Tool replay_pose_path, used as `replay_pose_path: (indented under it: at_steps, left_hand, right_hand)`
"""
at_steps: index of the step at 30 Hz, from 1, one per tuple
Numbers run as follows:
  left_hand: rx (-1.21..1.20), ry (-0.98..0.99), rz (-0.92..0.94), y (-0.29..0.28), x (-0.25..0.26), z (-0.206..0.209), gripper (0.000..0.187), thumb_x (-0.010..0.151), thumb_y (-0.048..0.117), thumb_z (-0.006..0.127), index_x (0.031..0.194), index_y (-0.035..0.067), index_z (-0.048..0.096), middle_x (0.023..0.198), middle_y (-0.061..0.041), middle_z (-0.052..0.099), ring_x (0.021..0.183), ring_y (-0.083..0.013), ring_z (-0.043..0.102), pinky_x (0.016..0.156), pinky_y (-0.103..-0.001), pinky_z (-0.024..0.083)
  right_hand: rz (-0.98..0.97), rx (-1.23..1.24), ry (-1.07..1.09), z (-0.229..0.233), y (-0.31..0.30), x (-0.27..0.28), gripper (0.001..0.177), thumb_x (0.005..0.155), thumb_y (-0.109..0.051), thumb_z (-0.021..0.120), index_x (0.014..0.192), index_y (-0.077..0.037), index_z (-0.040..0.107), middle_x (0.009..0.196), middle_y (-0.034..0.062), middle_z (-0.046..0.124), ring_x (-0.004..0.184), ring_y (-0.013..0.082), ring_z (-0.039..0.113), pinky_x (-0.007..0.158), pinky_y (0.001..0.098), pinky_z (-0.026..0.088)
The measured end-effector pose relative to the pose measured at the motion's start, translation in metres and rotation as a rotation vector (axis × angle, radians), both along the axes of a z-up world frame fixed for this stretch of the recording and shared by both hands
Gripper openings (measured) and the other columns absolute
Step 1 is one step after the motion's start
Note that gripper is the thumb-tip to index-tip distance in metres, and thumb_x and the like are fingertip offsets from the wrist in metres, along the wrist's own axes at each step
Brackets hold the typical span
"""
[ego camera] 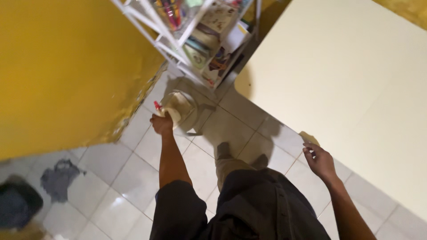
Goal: The person sprays a white table with a cleaning solution from a spray bottle and wipes the surface with a cloth. They move the spray bottle to the side and continue wiping the table thoroughly.
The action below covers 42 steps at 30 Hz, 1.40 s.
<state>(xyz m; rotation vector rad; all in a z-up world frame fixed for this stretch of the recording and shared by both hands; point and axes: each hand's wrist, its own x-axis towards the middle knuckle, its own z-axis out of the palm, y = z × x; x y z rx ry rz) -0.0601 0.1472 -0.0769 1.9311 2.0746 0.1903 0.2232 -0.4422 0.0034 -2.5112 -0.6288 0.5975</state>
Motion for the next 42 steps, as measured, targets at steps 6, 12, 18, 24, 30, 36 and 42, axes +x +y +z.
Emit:
replay_pose_path:
  at_steps: [6, 12, 18, 24, 30, 36, 42]
  left_hand:
    - [0.254, 0.096, -0.348, 0.019, -0.006, -0.038, 0.039, 0.096, 0.044, 0.071, 0.106, 0.006, 0.068, 0.097, -0.017, 0.069, 0.085, -0.0394, 0.071, 0.071, -0.051, 0.057]
    - [0.177, -0.200, -0.275, 0.042, -0.011, -0.041, 0.033, 0.089, 0.042, 0.071, 0.086, 0.009, 0.070, 0.081, -0.017, 0.072, 0.073, -0.0405, 0.070, 0.067, -0.052, 0.056]
    - [0.358, 0.028, -0.743, 0.058, -0.020, -0.040, 0.029, 0.088, 0.034, 0.070, 0.080, 0.007, 0.068, 0.078, -0.019, 0.071, 0.070, -0.0383, 0.068, 0.059, -0.052, 0.053]
    - [-0.043, -0.223, -0.671, 0.017, 0.013, 0.003, 0.034, 0.092, 0.037, 0.069, 0.082, 0.004, 0.066, 0.076, -0.016, 0.070, 0.068, -0.0341, 0.068, 0.063, -0.048, 0.054]
    - [-0.191, -0.480, -0.866, -0.078, 0.077, 0.114, 0.032, 0.086, 0.036, 0.075, 0.081, 0.006, 0.066, 0.071, -0.013, 0.068, 0.063, -0.0302, 0.066, 0.060, -0.045, 0.051]
    - [-0.493, -0.620, -1.034, -0.156, 0.128, 0.169, 0.029, 0.088, 0.038, 0.072, 0.087, 0.009, 0.067, 0.074, -0.004, 0.068, 0.059, -0.0175, 0.064, 0.057, -0.030, 0.053]
    - [-0.427, -0.765, -1.247, -0.170, 0.143, 0.158, 0.036, 0.104, 0.038, 0.060, 0.102, 0.004, 0.070, 0.088, -0.012, 0.068, 0.078, -0.0276, 0.067, 0.071, -0.040, 0.053]
  right_hand:
    - [-0.060, -0.064, 0.120, 0.021, 0.055, -0.046, 0.035, 0.097, -0.034, 0.063, 0.125, -0.015, 0.072, 0.104, 0.0097, 0.079, 0.079, 0.0271, 0.075, 0.074, 0.0394, 0.059]
    - [0.002, -0.005, 0.109, 0.031, 0.134, -0.073, 0.031, 0.096, -0.032, 0.064, 0.122, -0.016, 0.074, 0.106, 0.0087, 0.079, 0.080, 0.0258, 0.074, 0.074, 0.0388, 0.059]
    - [0.117, 0.040, 0.128, 0.028, 0.197, -0.086, 0.030, 0.096, -0.030, 0.064, 0.122, -0.017, 0.073, 0.108, 0.0077, 0.079, 0.079, 0.0235, 0.075, 0.073, 0.0381, 0.059]
    - [0.218, 0.086, 0.178, 0.036, 0.263, -0.091, 0.038, 0.096, -0.032, 0.065, 0.131, -0.018, 0.066, 0.130, 0.0089, 0.071, 0.088, 0.0252, 0.074, 0.081, 0.0387, 0.060]
    - [0.458, 0.284, -0.148, 0.038, 0.319, -0.090, 0.104, 0.080, -0.040, 0.083, 0.158, -0.006, 0.024, 0.149, 0.0293, 0.043, 0.130, 0.0455, 0.048, 0.106, 0.0564, 0.042]
    - [0.028, 0.281, 0.002, 0.038, 0.319, -0.085, 0.085, 0.088, -0.012, 0.071, 0.161, -0.007, 0.028, 0.120, 0.0173, 0.063, 0.106, 0.0300, 0.064, 0.095, 0.0478, 0.056]
    - [-0.188, 0.629, 0.040, 0.049, 0.272, -0.075, 0.054, 0.099, -0.008, 0.062, 0.151, -0.002, 0.045, 0.108, 0.0134, 0.068, 0.088, 0.0214, 0.069, 0.081, 0.0346, 0.056]
